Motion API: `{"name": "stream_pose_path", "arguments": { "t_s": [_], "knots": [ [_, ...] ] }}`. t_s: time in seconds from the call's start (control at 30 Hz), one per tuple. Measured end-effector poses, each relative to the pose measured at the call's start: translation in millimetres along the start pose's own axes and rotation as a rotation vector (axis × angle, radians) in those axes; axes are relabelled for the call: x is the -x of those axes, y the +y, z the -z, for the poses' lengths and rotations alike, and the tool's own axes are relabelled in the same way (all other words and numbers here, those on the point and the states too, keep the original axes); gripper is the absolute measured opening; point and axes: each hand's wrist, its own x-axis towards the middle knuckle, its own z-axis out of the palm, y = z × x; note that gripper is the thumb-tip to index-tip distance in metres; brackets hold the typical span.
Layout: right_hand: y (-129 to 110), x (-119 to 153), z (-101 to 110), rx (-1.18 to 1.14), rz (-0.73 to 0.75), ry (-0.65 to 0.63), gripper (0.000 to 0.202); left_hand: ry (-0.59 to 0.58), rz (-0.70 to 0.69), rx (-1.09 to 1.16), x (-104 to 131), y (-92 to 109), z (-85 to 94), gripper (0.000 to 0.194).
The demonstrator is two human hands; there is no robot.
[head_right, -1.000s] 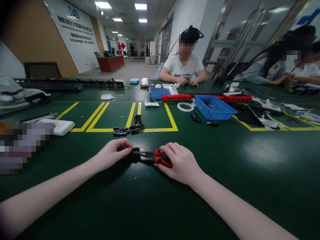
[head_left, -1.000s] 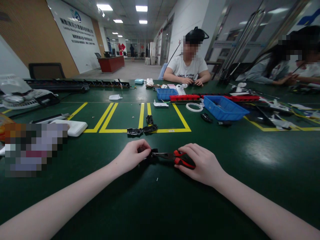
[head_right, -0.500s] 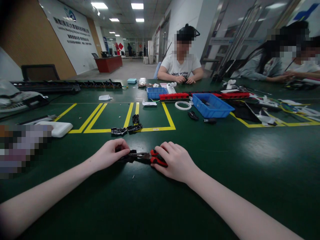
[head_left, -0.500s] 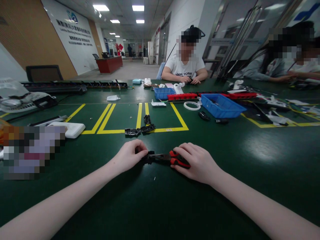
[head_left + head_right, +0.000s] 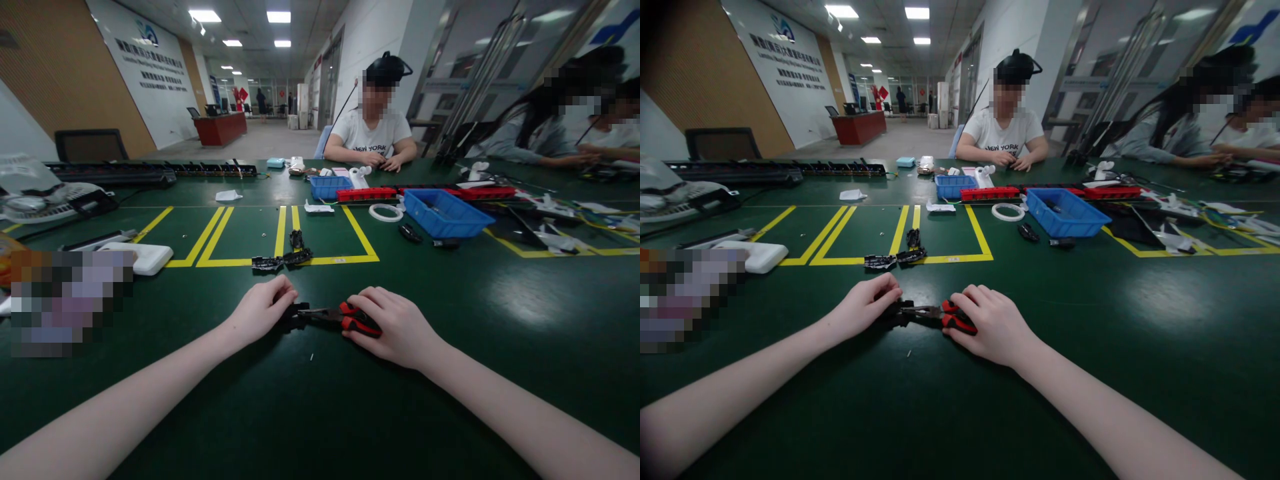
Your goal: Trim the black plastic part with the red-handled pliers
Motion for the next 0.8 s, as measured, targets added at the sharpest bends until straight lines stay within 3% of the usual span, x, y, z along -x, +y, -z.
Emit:
{"name": "stream_pose_path", "arguments": {
  "t_s": [0.17, 0.37, 0.67, 0.8],
  "knots": [
    [0.5, 0.6, 0.0, -0.002, -0.005, 0.000, 0.038, -0.020, -0.077, 0.000, 1.4, -0.6, 2.9, 0.034],
    [1.1, 0.9, 0.0, -0.001, 0.001, 0.018, 0.037, -0.106, -0.033, -0.043, 1.3, -0.4, 9.7, 0.022],
    [4.5, 1.0, -2.1, 0.003, 0.019, 0.018, 0.037, -0.421, 0.092, 0.112, -24.3, 4.0, 29.8, 0.018],
    [6.0, 0.7, -2.6, -0.002, 0.017, 0.015, 0.037, -0.459, 0.111, 0.071, -31.3, 6.6, 30.6, 0.016]
  ]
}}
